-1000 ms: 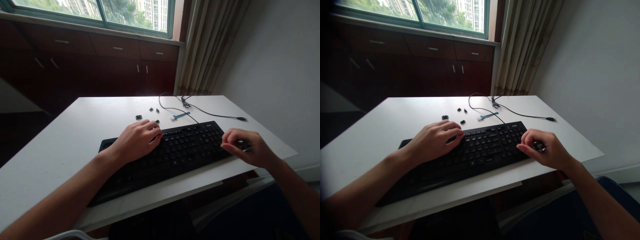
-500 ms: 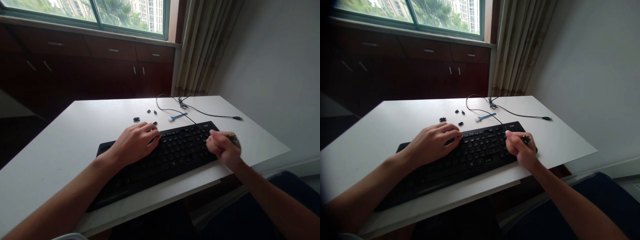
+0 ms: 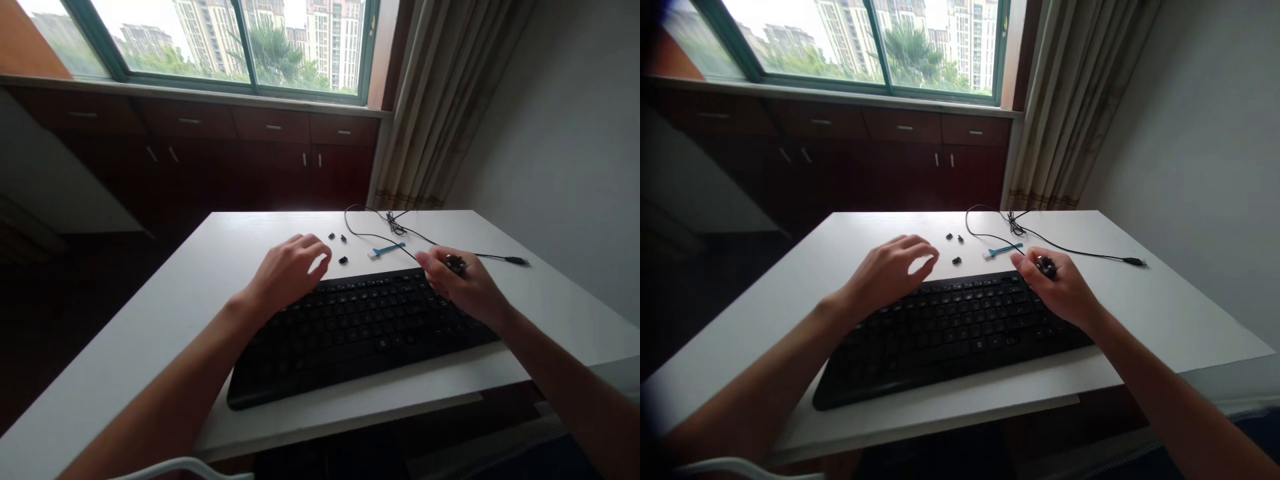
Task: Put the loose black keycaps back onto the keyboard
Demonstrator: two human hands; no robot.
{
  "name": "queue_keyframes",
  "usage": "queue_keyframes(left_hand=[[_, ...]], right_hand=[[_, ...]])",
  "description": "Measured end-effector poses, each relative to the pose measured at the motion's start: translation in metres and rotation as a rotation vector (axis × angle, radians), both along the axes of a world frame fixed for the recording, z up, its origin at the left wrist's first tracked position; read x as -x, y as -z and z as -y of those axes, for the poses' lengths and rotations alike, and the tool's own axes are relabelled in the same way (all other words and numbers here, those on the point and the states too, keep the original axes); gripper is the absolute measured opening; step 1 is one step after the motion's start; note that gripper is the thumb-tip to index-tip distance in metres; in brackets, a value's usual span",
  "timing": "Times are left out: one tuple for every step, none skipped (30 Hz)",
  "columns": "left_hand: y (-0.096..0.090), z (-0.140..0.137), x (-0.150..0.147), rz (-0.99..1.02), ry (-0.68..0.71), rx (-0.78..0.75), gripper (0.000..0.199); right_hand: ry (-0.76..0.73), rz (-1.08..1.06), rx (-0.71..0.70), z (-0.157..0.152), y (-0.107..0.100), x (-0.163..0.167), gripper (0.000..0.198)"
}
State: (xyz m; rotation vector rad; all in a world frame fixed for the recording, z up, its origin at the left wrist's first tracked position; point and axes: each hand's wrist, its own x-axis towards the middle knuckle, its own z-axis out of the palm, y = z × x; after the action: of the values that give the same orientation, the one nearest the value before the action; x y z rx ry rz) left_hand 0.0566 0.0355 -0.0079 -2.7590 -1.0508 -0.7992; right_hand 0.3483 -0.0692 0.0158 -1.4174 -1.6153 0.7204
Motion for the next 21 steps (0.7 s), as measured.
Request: queue_keyframes(left_hand=[[0.001, -0.009, 0.008, 0.040, -0.063, 0.012, 0.025], [0.003, -0.017, 0.016, 0.071, -0.103, 0.045, 0.025], [0.006, -0.025, 0.023, 0.111, -0.126, 0.093, 0.026], [0.010, -0.033, 0.028, 0.144, -0.133, 0.158, 0.028], [0.015, -0.039, 0.033, 0.170, -0.127, 0.222, 0.031], [0.020, -0.045, 0.036, 0.197, -0.117, 0.278, 0.033], [0.025, -0.049, 0.037, 0.216, -0.099, 0.333, 0.035], [0.030, -0.053, 0.038, 0.233, -0.082, 0.380, 0.036], [0.034, -0.055, 0.037, 0.245, -0.071, 0.413, 0.037], [0.037, -0.057, 0.035, 0.249, -0.063, 0.430, 0.037], [0.038, -0.058, 0.034, 0.252, -0.056, 0.438, 0.036], [0.039, -0.059, 0.032, 0.254, -0.048, 0.441, 0.034], [0.040, -0.059, 0.031, 0.257, -0.042, 0.442, 0.032], [0.039, -0.060, 0.029, 0.262, -0.036, 0.447, 0.029], [0.039, -0.060, 0.028, 0.268, -0.033, 0.454, 0.027], [0.038, -0.059, 0.028, 0.276, -0.031, 0.466, 0.025], [0.037, -0.059, 0.028, 0.287, -0.030, 0.482, 0.023], [0.036, -0.059, 0.028, 0.302, -0.029, 0.502, 0.021], [0.036, -0.058, 0.028, 0.321, -0.025, 0.525, 0.020], [0.035, -0.057, 0.027, 0.346, -0.019, 0.553, 0.020], [0.034, -0.056, 0.027, 0.376, -0.011, 0.585, 0.021]], right_hand=[[-0.005, 0.105, -0.028, -0.008, -0.001, 0.005, 0.040], [-0.019, 0.204, -0.051, -0.017, -0.002, 0.010, 0.037], [-0.036, 0.303, -0.072, -0.027, -0.002, 0.016, 0.034], [-0.052, 0.411, -0.089, -0.039, -0.001, 0.023, 0.032], [-0.071, 0.517, -0.106, -0.051, 0.001, 0.029, 0.031], [-0.088, 0.619, -0.126, -0.065, 0.005, 0.035, 0.029], [-0.100, 0.718, -0.135, -0.079, 0.009, 0.041, 0.028], [-0.102, 0.758, -0.134, -0.093, 0.014, 0.047, 0.028], [-0.102, 0.780, -0.131, -0.106, 0.019, 0.053, 0.030], [-0.101, 0.796, -0.125, -0.118, 0.024, 0.058, 0.034], [-0.101, 0.804, -0.118, -0.128, 0.029, 0.063, 0.037], [-0.103, 0.814, -0.112, -0.136, 0.033, 0.066, 0.040], [-0.107, 0.824, -0.107, -0.142, 0.037, 0.070, 0.042], [-0.111, 0.831, -0.102, -0.147, 0.041, 0.072, 0.042], [-0.115, 0.836, -0.100, -0.150, 0.043, 0.073, 0.039], [-0.118, 0.837, -0.099, -0.151, 0.045, 0.074, 0.036], [-0.118, 0.835, -0.101, -0.151, 0.046, 0.074, 0.032], [-0.118, 0.829, -0.104, -0.151, 0.046, 0.074, 0.028], [-0.119, 0.820, -0.108, -0.149, 0.045, 0.074, 0.024], [-0.122, 0.807, -0.114, -0.147, 0.043, 0.073, 0.021], [-0.127, 0.788, -0.122, -0.144, 0.039, 0.072, 0.019]])
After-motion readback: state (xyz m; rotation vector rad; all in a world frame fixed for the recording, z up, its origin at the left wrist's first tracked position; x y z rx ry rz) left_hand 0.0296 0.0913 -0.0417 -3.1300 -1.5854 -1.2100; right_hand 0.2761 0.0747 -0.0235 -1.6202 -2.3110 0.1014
